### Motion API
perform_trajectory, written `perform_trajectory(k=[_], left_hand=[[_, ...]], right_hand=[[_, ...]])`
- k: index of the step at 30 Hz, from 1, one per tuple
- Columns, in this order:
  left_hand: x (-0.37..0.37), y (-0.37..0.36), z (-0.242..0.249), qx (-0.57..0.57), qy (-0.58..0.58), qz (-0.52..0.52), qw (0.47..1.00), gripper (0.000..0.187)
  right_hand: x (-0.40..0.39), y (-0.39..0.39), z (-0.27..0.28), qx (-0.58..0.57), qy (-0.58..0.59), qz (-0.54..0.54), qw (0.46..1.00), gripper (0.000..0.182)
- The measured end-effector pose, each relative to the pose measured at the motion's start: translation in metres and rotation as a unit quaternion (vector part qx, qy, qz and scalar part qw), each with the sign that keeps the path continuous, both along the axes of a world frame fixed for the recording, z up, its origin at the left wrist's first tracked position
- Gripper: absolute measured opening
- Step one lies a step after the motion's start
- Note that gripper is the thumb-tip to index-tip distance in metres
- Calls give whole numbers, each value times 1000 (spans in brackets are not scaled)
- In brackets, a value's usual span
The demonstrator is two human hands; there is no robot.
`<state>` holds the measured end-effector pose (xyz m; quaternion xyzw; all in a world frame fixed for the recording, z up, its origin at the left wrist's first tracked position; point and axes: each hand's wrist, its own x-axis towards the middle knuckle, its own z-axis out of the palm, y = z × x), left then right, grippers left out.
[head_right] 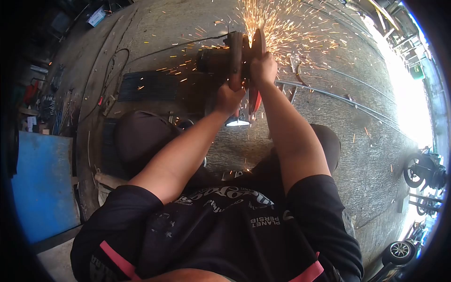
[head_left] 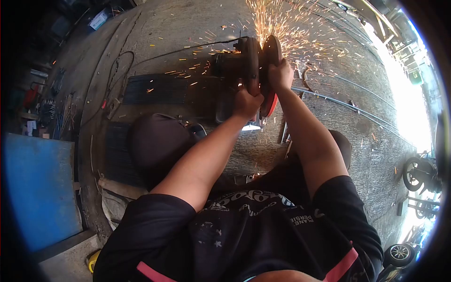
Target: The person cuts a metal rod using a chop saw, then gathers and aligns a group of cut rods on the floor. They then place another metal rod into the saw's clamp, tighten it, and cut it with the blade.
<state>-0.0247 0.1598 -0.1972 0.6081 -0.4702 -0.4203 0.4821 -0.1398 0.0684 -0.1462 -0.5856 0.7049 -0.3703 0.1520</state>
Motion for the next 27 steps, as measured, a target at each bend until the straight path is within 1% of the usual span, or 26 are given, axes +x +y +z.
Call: perform_trajectory(k=[1,4,7,11,14,17,20,22,23,25,27], left_hand=[[0,0,-1,3,-21,-4,1000,36],[2,4,6,45,1,-21,999,37],[0,11,23,20,-14,0,1000,36],[-1,9,15,-5,-19,8,1000,35],[-1,3,-1,13,-4,6,1000,35],[-1,2,-4,38,-7,0,999,35],[-2,4,-2,13,6,3,1000,36],[-2,8,9,18,-20,8,1000,37],[-1,7,3,19,-20,8,1000,37],[0,3,-10,-28,-21,-7,999,31],[-1,10,7,-26,-18,-1,1000,32]], right_hand=[[0,0,0,-2,7,1,1000,31],[0,1,-1,6,-10,-11,1000,34],[0,0,-3,-1,-8,-9,1000,33],[1,4,3,13,-14,-8,1000,33],[1,6,2,-6,-9,-9,1000,34],[0,8,3,23,-6,-6,1000,34],[1,7,0,-9,-10,-6,1000,34],[1,8,0,-7,-12,-4,1000,33],[1,7,-3,-7,-12,-5,1000,33],[0,4,-8,-23,-12,-15,1000,35],[0,4,-9,-17,-10,-14,1000,35]])
